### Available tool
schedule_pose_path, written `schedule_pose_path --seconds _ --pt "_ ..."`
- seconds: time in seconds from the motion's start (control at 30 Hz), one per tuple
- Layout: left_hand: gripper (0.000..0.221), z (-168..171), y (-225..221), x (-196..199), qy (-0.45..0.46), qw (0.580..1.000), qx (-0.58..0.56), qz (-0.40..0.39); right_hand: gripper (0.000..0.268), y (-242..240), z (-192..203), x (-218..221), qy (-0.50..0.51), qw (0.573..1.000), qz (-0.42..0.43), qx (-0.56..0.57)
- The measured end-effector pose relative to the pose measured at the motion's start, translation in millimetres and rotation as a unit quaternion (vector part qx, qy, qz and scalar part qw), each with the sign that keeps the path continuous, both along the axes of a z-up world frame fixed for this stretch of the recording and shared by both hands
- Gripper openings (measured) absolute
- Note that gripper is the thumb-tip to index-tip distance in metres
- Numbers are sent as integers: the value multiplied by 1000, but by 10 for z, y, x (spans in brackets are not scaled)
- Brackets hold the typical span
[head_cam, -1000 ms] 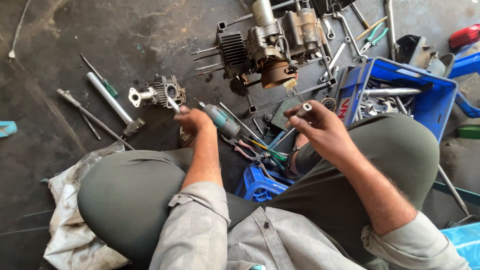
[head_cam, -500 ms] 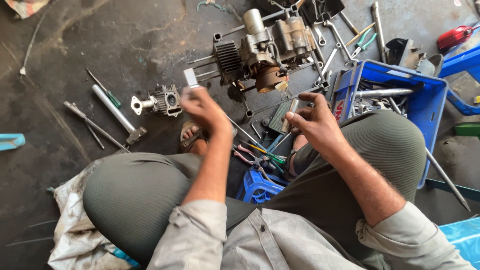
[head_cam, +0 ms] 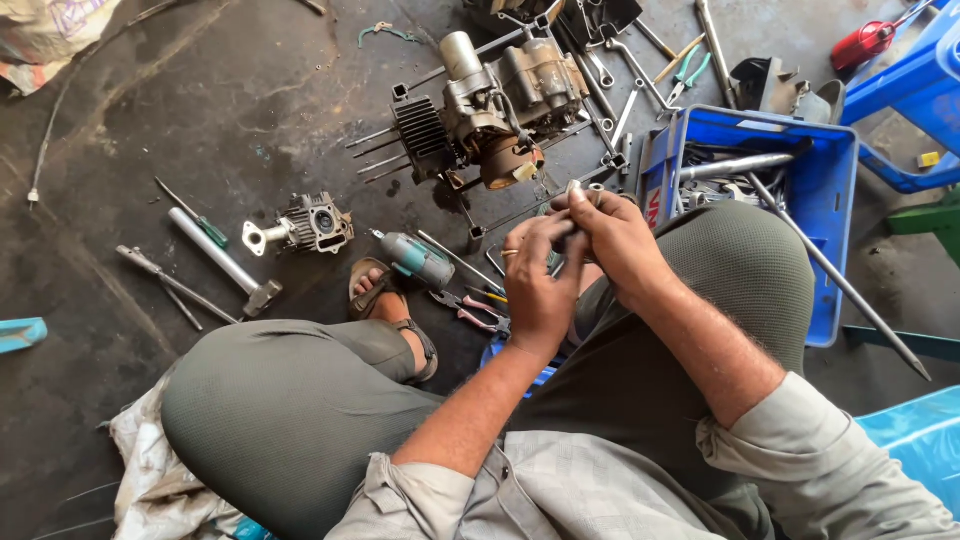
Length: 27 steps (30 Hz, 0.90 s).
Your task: Disassembling and inspecting components of a motorcycle engine on a workshop floor.
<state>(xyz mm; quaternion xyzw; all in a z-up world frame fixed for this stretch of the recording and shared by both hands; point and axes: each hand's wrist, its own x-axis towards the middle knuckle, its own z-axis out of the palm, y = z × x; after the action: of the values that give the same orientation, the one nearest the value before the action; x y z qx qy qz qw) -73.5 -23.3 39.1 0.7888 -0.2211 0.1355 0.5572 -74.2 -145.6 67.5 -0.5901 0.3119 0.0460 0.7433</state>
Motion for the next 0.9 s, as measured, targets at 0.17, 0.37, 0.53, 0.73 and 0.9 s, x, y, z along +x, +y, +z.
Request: schedule_pose_path --seconds 0.17,0.37,0.53,0.73,0.9 --pt "19 -155 -12 23 174 982 -64 23 37 -46 -249 -48 1 1000 17 20" --pt "37 -466 69 222 216 975 -39 20 39 -5 68 2 16 999 17 40" --pt "33 -1039 231 475 258 961 -94 22 43 -285 540 -79 -43 997 -57 0" --pt "25 -1749 902 911 350 887 -31 299 46 -1256 610 -246 -109 941 -242 -211" --pt "65 -2076 1208 970 358 826 169 402 27 -2067 -512 -110 -31 912 -62 -403"
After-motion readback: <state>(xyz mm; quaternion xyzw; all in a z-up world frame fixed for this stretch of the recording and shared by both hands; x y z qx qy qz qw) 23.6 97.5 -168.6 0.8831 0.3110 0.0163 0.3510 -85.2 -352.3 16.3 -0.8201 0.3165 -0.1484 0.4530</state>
